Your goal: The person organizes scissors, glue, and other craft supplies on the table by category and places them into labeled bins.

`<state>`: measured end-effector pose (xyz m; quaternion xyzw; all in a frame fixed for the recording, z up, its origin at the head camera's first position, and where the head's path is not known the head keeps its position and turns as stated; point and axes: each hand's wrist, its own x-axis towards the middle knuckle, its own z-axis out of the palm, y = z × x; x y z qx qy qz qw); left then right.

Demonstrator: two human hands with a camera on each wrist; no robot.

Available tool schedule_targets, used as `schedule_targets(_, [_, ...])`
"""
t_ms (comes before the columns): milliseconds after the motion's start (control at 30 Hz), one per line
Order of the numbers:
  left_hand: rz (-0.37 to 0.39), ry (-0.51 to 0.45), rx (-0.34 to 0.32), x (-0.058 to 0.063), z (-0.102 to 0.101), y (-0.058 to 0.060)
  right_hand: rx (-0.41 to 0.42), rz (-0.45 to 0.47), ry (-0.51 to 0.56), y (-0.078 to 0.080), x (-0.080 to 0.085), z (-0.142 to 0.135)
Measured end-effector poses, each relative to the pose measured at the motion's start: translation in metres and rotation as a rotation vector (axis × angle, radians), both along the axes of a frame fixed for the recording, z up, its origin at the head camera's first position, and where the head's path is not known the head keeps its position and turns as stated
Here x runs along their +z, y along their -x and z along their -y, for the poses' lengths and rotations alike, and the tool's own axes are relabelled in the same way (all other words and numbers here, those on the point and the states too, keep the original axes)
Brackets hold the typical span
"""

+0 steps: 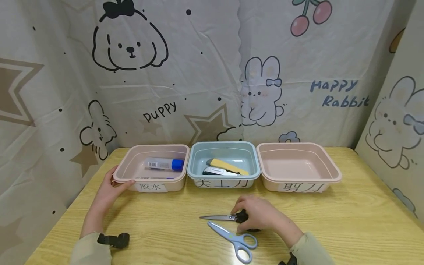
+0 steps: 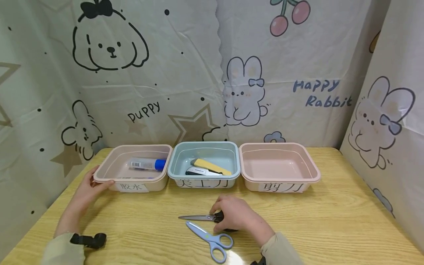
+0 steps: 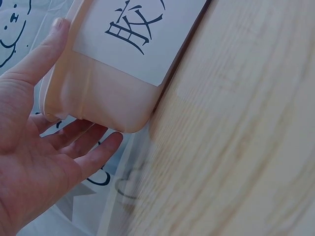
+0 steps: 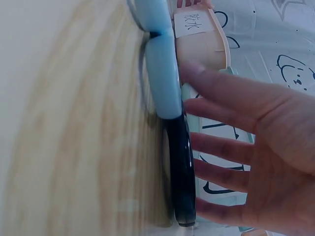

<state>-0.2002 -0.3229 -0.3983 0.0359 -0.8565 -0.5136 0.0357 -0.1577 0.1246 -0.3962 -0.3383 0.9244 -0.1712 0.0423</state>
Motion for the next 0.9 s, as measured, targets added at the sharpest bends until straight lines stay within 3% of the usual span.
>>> schedule_targets(467, [0.007, 0.008, 0.010, 0.000, -0.001, -0.001, 0.022, -0.016, 0.005, 0.000, 0.001, -0.002])
schedule_targets(900, [0.010, -0.006, 0.002, -0.001, 0.002, 0.002, -0.066, -0.122, 0.037, 0.005, 0.007, -0.015])
